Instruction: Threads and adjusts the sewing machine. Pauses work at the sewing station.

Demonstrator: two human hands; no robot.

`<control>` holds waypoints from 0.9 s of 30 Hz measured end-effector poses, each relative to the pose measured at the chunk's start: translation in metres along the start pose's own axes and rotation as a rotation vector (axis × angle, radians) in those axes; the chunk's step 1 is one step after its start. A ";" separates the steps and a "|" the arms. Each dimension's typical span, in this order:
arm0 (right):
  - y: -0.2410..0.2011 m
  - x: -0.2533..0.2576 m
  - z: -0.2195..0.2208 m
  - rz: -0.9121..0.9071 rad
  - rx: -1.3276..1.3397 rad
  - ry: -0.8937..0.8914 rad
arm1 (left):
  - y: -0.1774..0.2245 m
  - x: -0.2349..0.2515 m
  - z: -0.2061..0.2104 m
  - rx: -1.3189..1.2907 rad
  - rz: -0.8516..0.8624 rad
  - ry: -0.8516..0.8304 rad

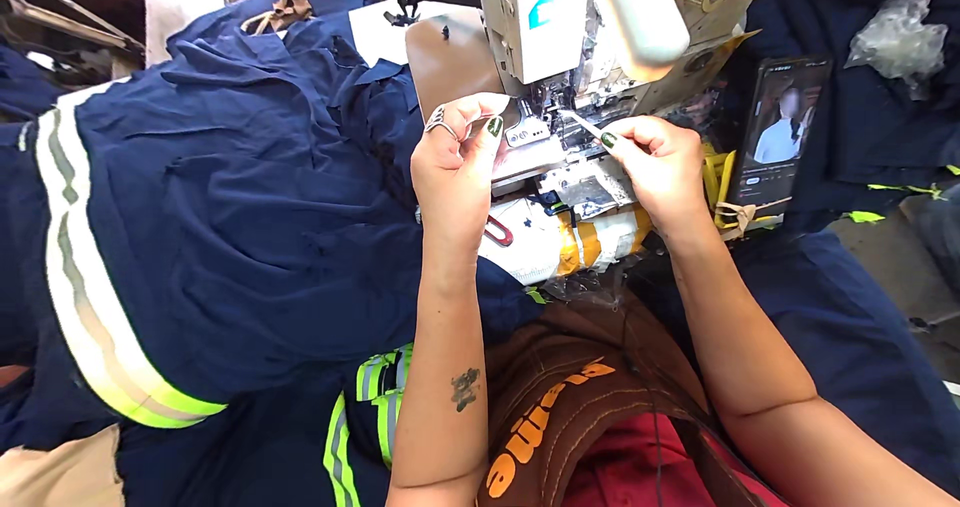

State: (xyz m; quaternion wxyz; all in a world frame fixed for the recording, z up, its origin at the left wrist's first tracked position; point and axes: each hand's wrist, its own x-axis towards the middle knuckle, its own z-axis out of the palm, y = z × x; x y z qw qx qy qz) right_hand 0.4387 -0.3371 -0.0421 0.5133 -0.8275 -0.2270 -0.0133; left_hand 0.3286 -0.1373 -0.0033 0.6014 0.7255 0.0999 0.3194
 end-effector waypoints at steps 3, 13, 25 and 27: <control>0.000 0.000 0.000 0.002 -0.003 0.001 | 0.000 0.000 0.000 -0.002 -0.004 0.003; 0.000 0.000 0.000 0.013 -0.013 0.004 | 0.000 0.000 0.000 -0.017 -0.007 0.002; 0.002 0.001 0.001 0.010 0.009 0.014 | 0.000 0.000 0.000 0.003 0.000 0.008; 0.002 0.001 0.001 0.019 0.011 0.004 | -0.001 0.000 0.000 -0.001 -0.001 0.008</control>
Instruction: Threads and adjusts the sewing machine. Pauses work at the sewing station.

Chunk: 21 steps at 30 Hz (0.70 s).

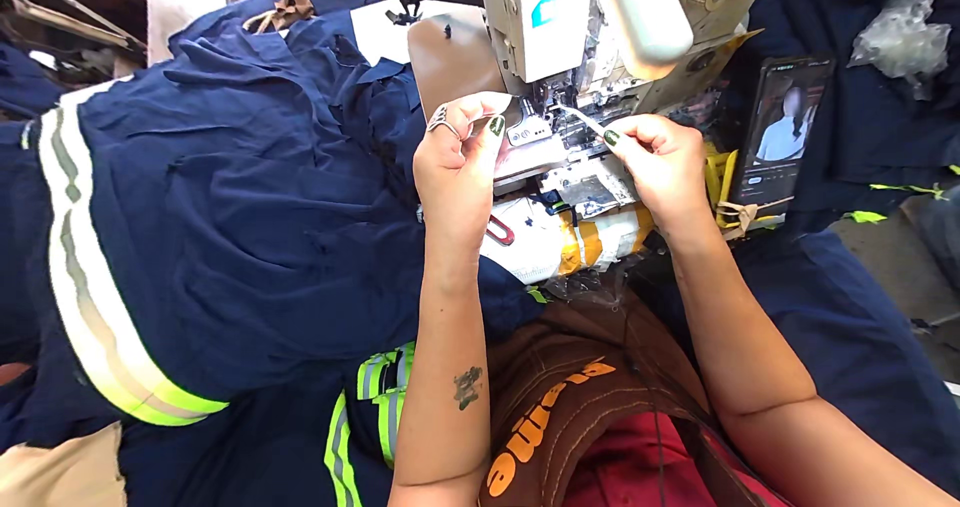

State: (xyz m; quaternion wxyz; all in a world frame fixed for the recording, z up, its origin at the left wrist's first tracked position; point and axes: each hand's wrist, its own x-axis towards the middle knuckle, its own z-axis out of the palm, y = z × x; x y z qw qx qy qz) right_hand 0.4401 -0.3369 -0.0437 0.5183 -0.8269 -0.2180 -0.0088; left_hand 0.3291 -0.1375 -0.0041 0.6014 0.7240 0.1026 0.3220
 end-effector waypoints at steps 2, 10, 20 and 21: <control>-0.001 0.000 -0.001 0.007 0.000 -0.006 | -0.001 0.000 0.000 0.000 0.004 -0.007; 0.000 -0.001 -0.005 -0.003 -0.001 -0.038 | 0.001 0.000 -0.001 0.000 -0.003 -0.013; -0.003 0.002 -0.005 0.045 -0.005 -0.059 | 0.001 -0.001 -0.001 -0.024 -0.011 -0.011; -0.003 0.003 -0.005 0.047 -0.008 -0.060 | 0.001 0.000 -0.001 -0.026 -0.007 -0.015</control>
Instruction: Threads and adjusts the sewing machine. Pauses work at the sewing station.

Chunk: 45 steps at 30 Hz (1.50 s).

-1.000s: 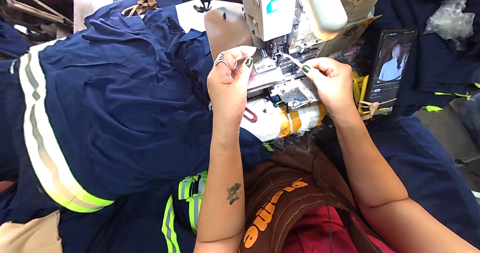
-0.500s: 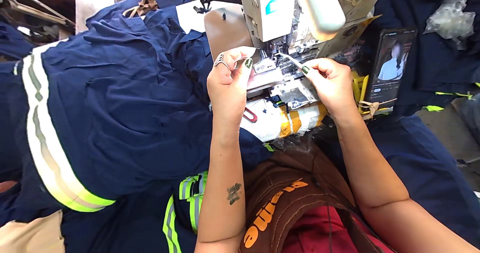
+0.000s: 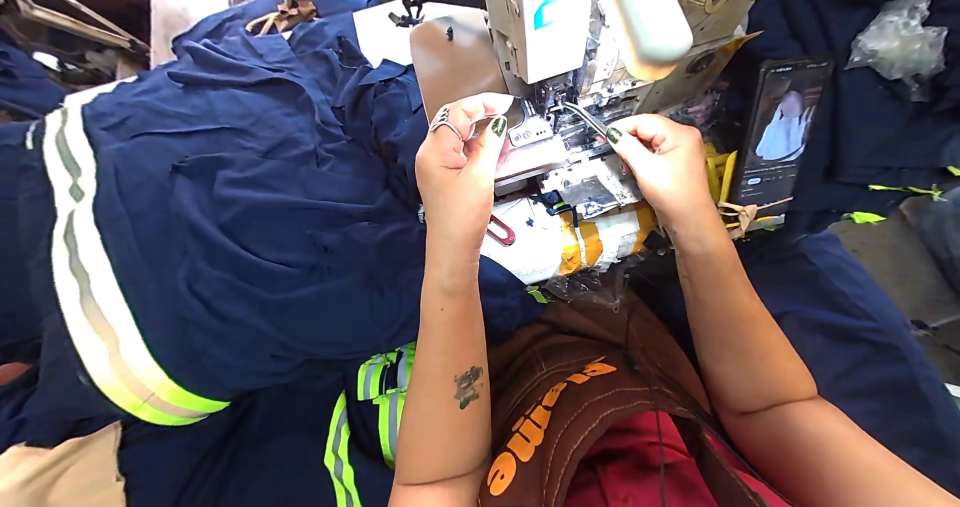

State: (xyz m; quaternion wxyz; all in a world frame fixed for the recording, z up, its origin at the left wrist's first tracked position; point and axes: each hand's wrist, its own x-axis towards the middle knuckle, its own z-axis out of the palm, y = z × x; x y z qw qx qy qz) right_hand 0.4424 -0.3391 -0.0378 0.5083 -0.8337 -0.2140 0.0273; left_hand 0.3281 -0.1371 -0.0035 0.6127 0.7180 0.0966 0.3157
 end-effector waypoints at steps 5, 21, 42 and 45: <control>0.002 -0.002 -0.001 -0.051 0.072 0.024 | 0.000 0.000 0.000 0.006 -0.001 -0.008; -0.015 -0.023 -0.026 -0.129 -0.357 -0.136 | -0.001 -0.001 -0.003 0.034 0.023 -0.021; -0.013 -0.035 -0.033 -0.153 -0.075 0.060 | 0.017 0.003 0.003 0.069 0.050 -0.119; -0.024 -0.040 -0.031 -0.198 0.028 0.083 | 0.016 0.008 0.009 0.120 0.015 -0.181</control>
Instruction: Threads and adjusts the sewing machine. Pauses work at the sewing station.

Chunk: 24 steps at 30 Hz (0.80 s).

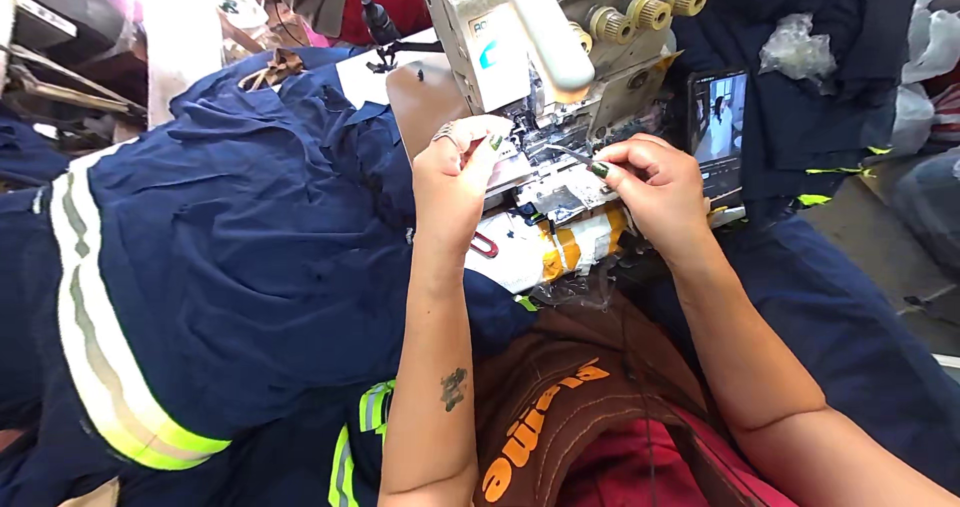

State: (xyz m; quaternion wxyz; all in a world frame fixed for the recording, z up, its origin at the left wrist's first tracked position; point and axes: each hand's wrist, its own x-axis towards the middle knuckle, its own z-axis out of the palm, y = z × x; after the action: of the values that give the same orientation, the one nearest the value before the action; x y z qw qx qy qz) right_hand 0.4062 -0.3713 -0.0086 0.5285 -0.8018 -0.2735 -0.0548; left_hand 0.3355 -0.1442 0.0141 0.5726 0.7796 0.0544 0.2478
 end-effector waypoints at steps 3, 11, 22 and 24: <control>-0.007 0.003 0.007 -0.038 0.041 0.006 | -0.011 0.005 -0.004 0.057 -0.040 -0.069; -0.012 0.006 0.020 -0.078 -0.027 0.017 | -0.010 0.005 -0.009 0.055 -0.019 -0.221; -0.004 -0.001 -0.004 0.020 -0.403 -0.152 | -0.014 -0.003 -0.011 -0.267 -0.071 -0.002; -0.003 -0.001 -0.002 0.063 -0.354 -0.149 | -0.018 -0.006 -0.011 -0.280 -0.025 0.018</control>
State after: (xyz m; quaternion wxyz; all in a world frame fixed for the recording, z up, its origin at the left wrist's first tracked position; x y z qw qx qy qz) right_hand 0.4045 -0.3725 -0.0053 0.3590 -0.8922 -0.2728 -0.0256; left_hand 0.3291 -0.1311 -0.0016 0.6782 0.6892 0.0340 0.2529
